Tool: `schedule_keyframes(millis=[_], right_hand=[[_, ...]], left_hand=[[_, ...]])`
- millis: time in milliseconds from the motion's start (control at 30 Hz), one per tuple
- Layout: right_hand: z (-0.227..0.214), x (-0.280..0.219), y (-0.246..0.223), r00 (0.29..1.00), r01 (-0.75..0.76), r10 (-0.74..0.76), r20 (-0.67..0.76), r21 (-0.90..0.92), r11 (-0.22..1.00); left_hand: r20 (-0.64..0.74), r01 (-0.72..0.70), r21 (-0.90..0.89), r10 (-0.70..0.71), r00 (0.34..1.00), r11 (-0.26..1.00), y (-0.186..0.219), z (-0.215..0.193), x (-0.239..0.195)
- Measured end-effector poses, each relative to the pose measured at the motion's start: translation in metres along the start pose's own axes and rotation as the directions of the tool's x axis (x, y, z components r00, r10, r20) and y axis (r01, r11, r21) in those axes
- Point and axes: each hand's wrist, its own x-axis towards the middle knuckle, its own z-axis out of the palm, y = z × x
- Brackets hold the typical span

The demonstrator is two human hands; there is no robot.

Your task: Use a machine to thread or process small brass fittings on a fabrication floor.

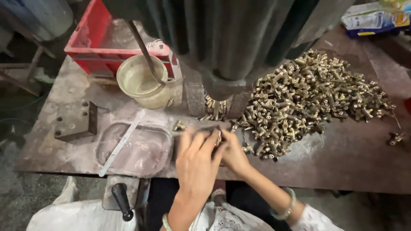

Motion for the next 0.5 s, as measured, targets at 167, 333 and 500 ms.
schedule_keyframes(millis=[167,333,500], right_hand=[[0.019,0.053,-0.063,0.984,-0.084,0.126,-0.126,0.292,0.953],[0.011,0.073,-0.075,0.934,-0.184,0.255,-0.249,0.275,0.943],[0.016,0.064,-0.065,0.987,-0.161,0.161,0.011,0.186,0.969]], left_hand=[[-0.282,-0.236,0.295,0.32,0.905,0.926,0.012,-0.039,0.014],[-0.249,-0.13,0.185,0.174,0.953,0.974,-0.037,-0.034,0.004],[0.044,-0.291,0.49,0.31,0.95,0.822,-0.104,-0.006,0.037]])
